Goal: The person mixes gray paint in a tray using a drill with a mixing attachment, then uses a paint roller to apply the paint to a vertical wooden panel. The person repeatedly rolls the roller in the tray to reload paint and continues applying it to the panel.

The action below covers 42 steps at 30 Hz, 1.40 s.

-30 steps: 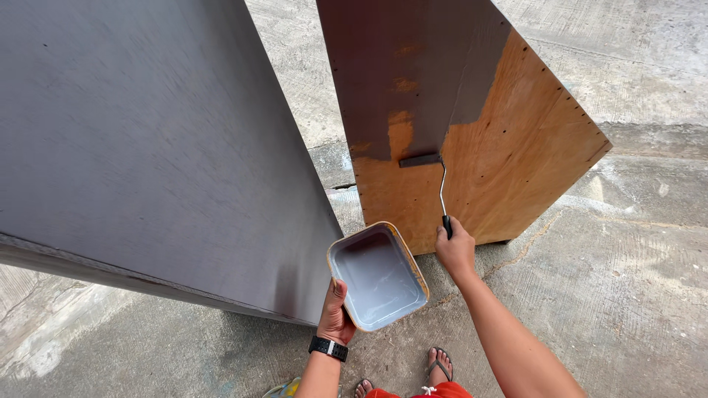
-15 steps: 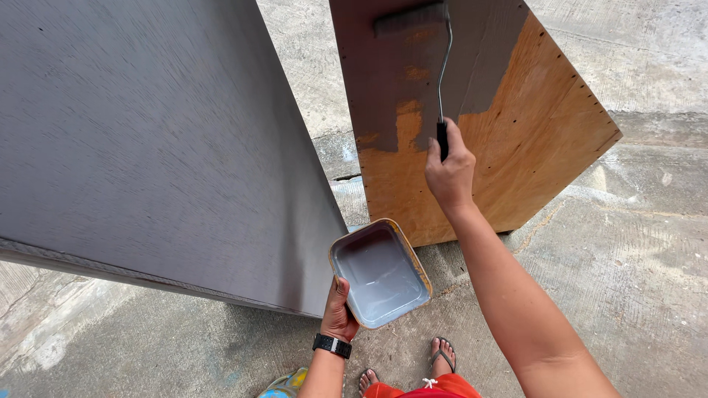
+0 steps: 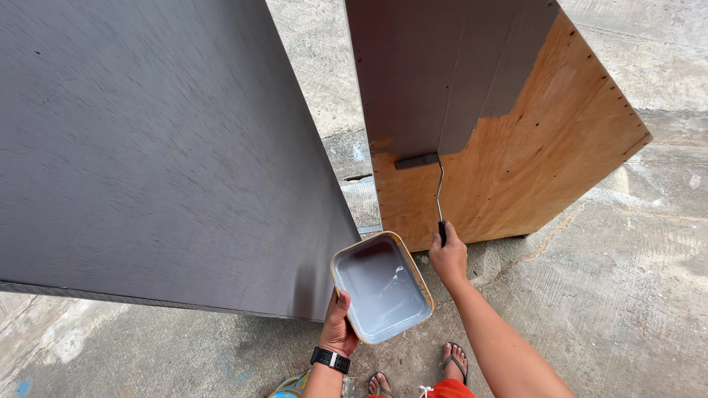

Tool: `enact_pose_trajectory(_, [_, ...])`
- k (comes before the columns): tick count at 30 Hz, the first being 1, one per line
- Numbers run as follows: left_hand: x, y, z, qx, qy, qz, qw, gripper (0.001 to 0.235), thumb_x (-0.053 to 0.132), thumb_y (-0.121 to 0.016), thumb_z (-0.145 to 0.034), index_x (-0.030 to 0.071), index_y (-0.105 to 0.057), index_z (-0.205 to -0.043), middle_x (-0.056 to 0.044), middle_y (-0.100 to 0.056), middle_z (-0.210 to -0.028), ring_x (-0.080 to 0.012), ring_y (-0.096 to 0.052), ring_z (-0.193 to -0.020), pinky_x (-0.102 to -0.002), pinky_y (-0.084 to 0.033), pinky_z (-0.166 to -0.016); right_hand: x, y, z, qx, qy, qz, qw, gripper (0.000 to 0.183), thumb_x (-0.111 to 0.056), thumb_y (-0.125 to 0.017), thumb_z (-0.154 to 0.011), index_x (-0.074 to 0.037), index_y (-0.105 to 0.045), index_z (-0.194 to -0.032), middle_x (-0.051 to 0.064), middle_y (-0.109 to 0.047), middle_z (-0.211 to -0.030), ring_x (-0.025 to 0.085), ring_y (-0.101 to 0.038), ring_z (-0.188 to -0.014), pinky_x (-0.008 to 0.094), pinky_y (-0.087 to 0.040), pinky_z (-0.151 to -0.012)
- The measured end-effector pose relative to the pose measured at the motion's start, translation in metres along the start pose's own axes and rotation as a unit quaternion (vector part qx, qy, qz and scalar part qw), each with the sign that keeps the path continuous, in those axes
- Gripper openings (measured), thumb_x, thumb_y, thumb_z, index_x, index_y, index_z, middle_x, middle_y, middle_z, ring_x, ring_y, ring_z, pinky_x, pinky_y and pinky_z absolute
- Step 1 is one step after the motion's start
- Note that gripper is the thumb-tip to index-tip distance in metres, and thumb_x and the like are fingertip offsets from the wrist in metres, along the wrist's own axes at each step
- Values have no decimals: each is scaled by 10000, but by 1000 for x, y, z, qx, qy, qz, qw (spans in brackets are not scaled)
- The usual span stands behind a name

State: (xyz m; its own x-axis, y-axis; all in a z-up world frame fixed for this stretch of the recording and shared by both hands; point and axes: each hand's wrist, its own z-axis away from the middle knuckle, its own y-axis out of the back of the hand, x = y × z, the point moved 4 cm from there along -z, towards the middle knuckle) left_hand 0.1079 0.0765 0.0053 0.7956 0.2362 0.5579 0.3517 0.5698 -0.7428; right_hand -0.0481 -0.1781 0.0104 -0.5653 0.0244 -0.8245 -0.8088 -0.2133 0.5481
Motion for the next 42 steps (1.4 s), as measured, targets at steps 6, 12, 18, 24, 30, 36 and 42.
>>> enact_pose_trajectory(6, [0, 13, -1, 19, 7, -12, 1000, 811, 406, -821, -776, 120, -619, -1507, -162, -686, -1474, -403, -636, -1362, -598, -532, -1135, 28, -11, 5, -49, -62, 87, 993, 430, -366, -548, -1048, -165, -657, -1413, 263, -779, -1181, 524, -698, -1103, 581, -532, -930])
enact_pose_trajectory(12, [0, 10, 2, 6, 17, -25, 1000, 815, 438, -821, -767, 94, -626, -1479, -178, -700, -1450, -406, -656, -1329, -596, -548, -1109, 32, 13, 0, -39, -58, 113, 991, 395, -374, -580, -1052, -139, -756, -1315, 184, -822, -1176, 475, -725, -1131, 547, -547, -968])
enact_pose_trajectory(18, [0, -12, 4, -25, 32, -31, 999, 833, 451, -814, -766, 96, -618, -1495, -176, -701, -1454, -402, -664, -1326, -606, -552, -1108, -50, 106, 19, 96, 100, -41, 989, 315, -285, -645, -1051, -94, -768, -1270, 52, -766, -987, 202, -671, -894, 380, -520, -820])
enact_pose_trajectory(24, [-7, -21, 2, -51, 34, -34, 998, 913, 490, -815, -747, 92, -599, -1539, -173, -692, -1482, -396, -645, -1357, -596, -524, -1148, -176, 194, 10, 184, 213, -50, 958, 249, -247, -608, -1102, -121, -735, -1275, 11, -688, -908, 209, -650, -834, 406, -506, -773])
enact_pose_trajectory(30, [-15, -12, 5, -32, 43, -18, 998, 828, 433, -789, -801, 97, -602, -1535, -181, -681, -1500, -395, -638, -1373, -609, -511, -1172, -143, 169, -29, 163, 216, 6, 963, 235, -238, -616, -1095, -152, -703, -1296, 80, -742, -915, 307, -690, -814, 456, -513, -774])
enact_pose_trajectory(36, [-16, -5, 13, -11, 32, -32, 999, 828, 472, -814, -779, 63, -629, -1474, -187, -704, -1432, -408, -663, -1323, -606, -546, -1124, -35, 102, -25, 95, 103, -34, 990, 235, -218, -598, -1089, -132, -701, -1283, 75, -753, -965, 248, -673, -823, 399, -492, -769])
enact_pose_trajectory(42, [-25, 21, 14, 37, 21, -31, 999, 806, 409, -793, -799, 90, -606, -1515, -191, -690, -1467, -408, -647, -1341, -599, -533, -1126, 54, 39, -28, 16, -4, 26, 1000, 280, -279, -553, -1083, -108, -695, -1253, 235, -790, -1059, 461, -732, -906, 538, -507, -780])
